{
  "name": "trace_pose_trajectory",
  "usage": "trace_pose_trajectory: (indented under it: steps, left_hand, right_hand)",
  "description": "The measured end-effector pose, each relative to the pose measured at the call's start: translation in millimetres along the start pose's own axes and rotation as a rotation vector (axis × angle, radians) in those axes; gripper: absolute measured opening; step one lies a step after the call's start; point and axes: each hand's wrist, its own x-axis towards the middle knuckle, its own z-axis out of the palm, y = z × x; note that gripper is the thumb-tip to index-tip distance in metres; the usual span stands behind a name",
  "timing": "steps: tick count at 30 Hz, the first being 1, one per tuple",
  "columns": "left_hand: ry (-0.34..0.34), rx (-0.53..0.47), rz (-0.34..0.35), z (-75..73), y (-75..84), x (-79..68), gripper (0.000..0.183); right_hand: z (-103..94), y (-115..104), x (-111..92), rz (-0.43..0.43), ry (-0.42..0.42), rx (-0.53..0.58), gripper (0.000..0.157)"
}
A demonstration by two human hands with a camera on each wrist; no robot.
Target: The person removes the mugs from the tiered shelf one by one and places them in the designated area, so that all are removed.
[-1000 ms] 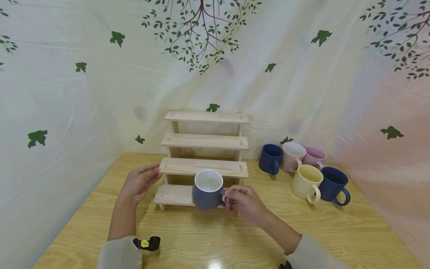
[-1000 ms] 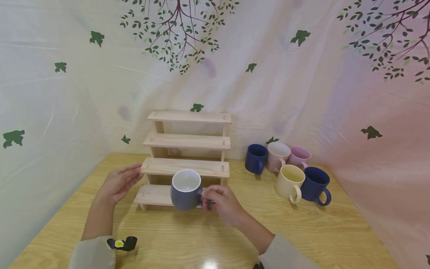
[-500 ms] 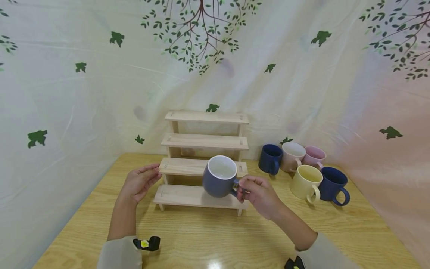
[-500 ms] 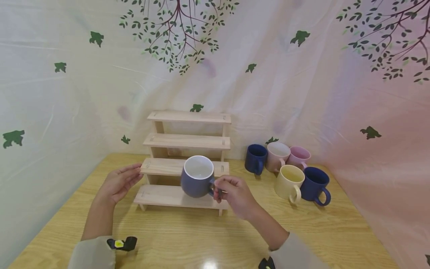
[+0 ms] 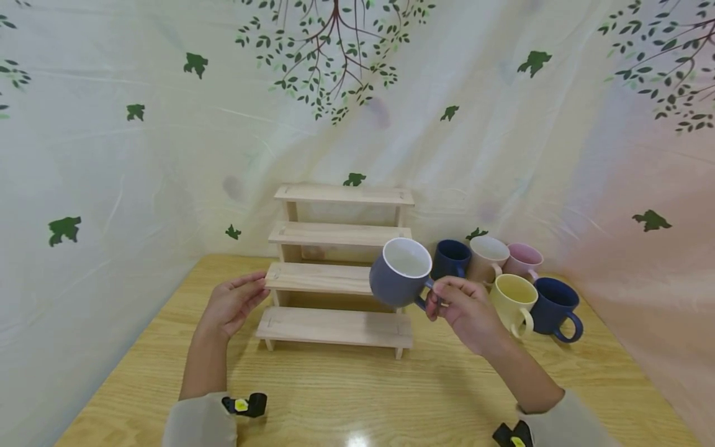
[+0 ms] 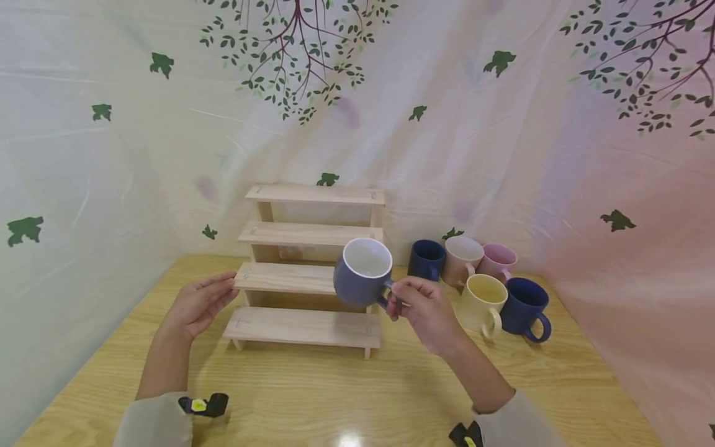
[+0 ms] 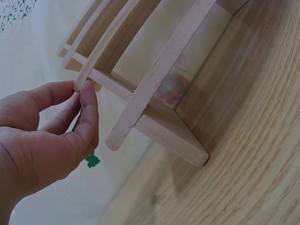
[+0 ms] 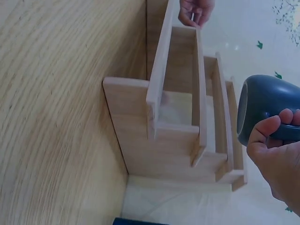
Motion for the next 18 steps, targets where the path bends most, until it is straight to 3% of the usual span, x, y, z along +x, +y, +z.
trace_pose_trajectory:
  steps: [7, 18]
  left_hand:
    - [-0.006, 0.004, 0.001, -0.6, -1.2, 0.6, 0.019]
    - [0.002, -0.003, -0.003, 0.7, -0.2, -0.4, 0.020]
  right_hand:
    - [-16.9, -12.2, -10.9, -0.037, 0.023, 0.030, 0.043]
    - [-42.9, -15.5, -30.7, -0.069, 0.131, 0.041, 0.043]
